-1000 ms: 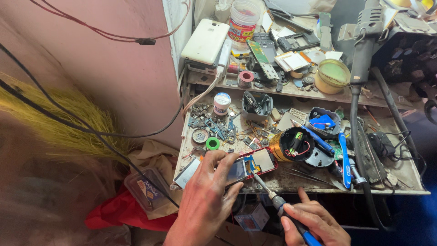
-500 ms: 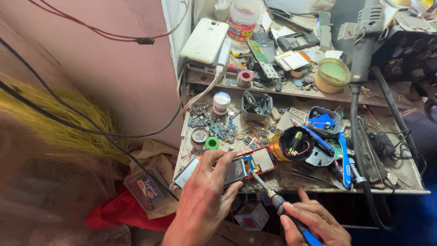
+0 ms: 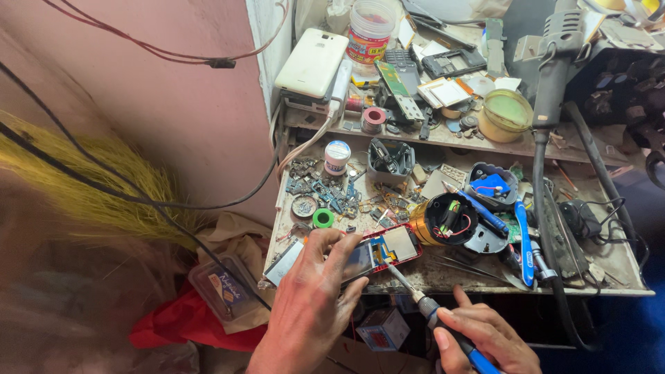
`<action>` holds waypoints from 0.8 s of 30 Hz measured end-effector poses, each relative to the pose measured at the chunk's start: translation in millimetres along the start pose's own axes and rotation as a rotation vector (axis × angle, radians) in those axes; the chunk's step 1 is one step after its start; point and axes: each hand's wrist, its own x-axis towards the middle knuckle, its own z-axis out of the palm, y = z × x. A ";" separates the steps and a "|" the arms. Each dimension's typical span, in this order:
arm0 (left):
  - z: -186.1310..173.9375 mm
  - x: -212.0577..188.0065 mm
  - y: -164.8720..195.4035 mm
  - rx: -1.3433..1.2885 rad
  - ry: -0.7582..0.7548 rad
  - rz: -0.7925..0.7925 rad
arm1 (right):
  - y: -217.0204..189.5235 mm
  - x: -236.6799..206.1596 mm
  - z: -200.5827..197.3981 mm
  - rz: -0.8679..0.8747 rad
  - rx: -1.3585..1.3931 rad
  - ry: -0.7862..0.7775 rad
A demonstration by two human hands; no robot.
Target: The person uses a soldering iron and tweezers to work on a small electronic device on a cluttered workbench. They repeatedly apply heat to specific points on the device while holding it steady with the other hand.
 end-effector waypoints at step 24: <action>-6.0 8.0 0.2 0.186 -0.048 0.162 | 20.2 10.7 -10.6 0.018 0.247 0.177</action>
